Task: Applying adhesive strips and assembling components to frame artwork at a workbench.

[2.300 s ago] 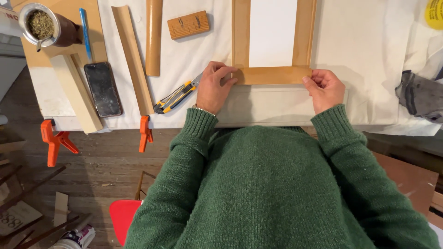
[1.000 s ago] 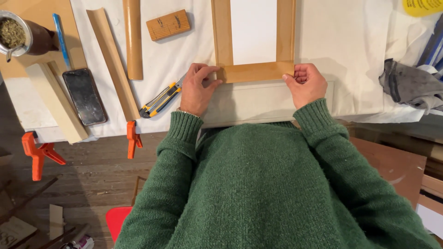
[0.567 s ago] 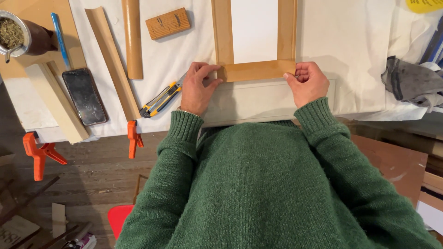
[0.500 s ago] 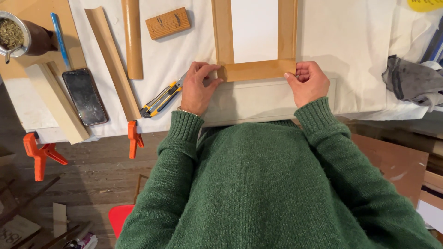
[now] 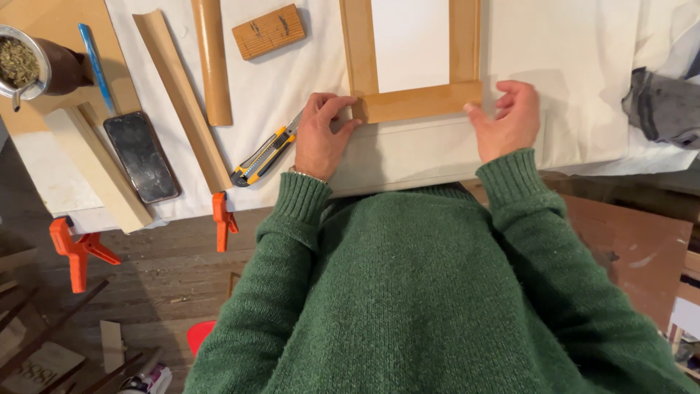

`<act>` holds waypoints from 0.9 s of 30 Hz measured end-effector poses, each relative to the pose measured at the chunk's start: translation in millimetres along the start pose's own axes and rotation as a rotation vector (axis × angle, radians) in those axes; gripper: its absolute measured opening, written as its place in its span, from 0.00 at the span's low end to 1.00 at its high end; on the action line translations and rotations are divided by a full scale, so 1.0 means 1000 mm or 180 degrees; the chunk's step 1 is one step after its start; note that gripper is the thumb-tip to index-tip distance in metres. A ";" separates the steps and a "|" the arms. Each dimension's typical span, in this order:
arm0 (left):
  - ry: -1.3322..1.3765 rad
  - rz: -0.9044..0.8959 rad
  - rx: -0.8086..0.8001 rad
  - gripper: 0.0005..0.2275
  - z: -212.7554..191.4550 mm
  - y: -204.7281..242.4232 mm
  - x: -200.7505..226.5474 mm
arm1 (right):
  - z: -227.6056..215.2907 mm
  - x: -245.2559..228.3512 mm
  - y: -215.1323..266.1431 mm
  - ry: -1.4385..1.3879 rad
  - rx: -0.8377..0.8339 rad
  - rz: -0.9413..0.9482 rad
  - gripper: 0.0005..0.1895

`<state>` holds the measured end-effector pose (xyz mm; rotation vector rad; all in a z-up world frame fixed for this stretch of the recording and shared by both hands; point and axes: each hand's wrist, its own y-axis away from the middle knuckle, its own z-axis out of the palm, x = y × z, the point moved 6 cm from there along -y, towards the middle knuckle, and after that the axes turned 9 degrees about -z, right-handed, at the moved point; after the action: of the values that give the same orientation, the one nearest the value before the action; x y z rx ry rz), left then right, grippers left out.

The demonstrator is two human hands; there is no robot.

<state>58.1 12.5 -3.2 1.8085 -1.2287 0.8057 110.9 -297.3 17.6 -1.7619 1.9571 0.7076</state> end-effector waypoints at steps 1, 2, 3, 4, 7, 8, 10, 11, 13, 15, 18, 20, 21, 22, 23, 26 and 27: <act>-0.0007 -0.0015 -0.0018 0.16 0.000 0.001 0.000 | 0.003 0.002 0.008 0.0001 -0.0011 0.0022 0.25; -0.0031 0.0020 -0.0011 0.17 -0.002 0.000 0.001 | 0.007 -0.007 0.014 0.0170 -0.0007 -0.0482 0.27; -0.0054 0.0055 -0.0004 0.17 -0.002 -0.001 0.002 | 0.011 -0.016 0.020 0.0336 -0.0008 -0.0986 0.30; -0.0062 0.0059 -0.0033 0.17 -0.002 -0.002 0.002 | 0.018 -0.033 0.029 0.0336 -0.0001 -0.0957 0.30; -0.0149 0.0095 -0.0080 0.17 0.001 0.000 0.001 | 0.056 -0.095 0.061 0.0047 -0.0642 -0.2248 0.44; -0.0139 0.0123 -0.0055 0.17 0.001 -0.001 0.001 | 0.073 -0.105 0.064 0.0068 -0.0818 -0.2486 0.48; -0.0122 0.0141 -0.0070 0.17 0.004 -0.002 -0.001 | 0.096 -0.115 0.067 0.0096 -0.1003 -0.2684 0.53; -0.0069 0.0178 -0.0034 0.17 0.004 -0.001 -0.003 | 0.102 -0.114 0.067 0.0109 -0.0997 -0.2623 0.54; -0.0005 0.0218 -0.0020 0.18 0.004 -0.001 0.000 | 0.103 -0.106 0.061 0.0137 -0.0988 -0.2542 0.56; -0.0022 0.0102 -0.0062 0.17 0.002 -0.005 0.009 | 0.098 -0.091 0.050 0.0217 -0.1182 -0.2438 0.59; -0.0182 0.0076 -0.0131 0.17 0.000 -0.004 0.013 | 0.052 -0.020 0.015 0.0872 -0.1421 -0.1394 0.59; -0.0172 0.0122 -0.0138 0.17 0.000 -0.002 0.012 | 0.010 0.045 0.014 0.1077 -0.1098 -0.1453 0.57; -0.0154 0.0157 -0.0143 0.17 0.001 -0.002 0.013 | -0.014 0.077 0.013 0.1287 -0.0786 -0.1511 0.55; -0.0150 0.0193 -0.0120 0.17 0.002 -0.005 0.013 | -0.036 0.083 0.013 0.1290 -0.0748 -0.1532 0.55; -0.0149 0.0101 -0.0089 0.17 0.003 -0.008 0.011 | -0.060 0.093 0.011 0.1344 -0.0678 -0.1359 0.53; -0.0042 -0.0067 -0.0097 0.15 0.002 -0.005 -0.001 | -0.113 0.133 0.013 0.1563 -0.0471 -0.1178 0.48; 0.0087 -0.0098 -0.0137 0.13 0.004 -0.006 -0.005 | -0.132 0.149 0.013 0.1754 -0.0288 -0.1172 0.45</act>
<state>62.3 12.2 -10.9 1.7722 -1.1891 0.7785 84.8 -494.1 31.6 -2.4843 1.8386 0.1947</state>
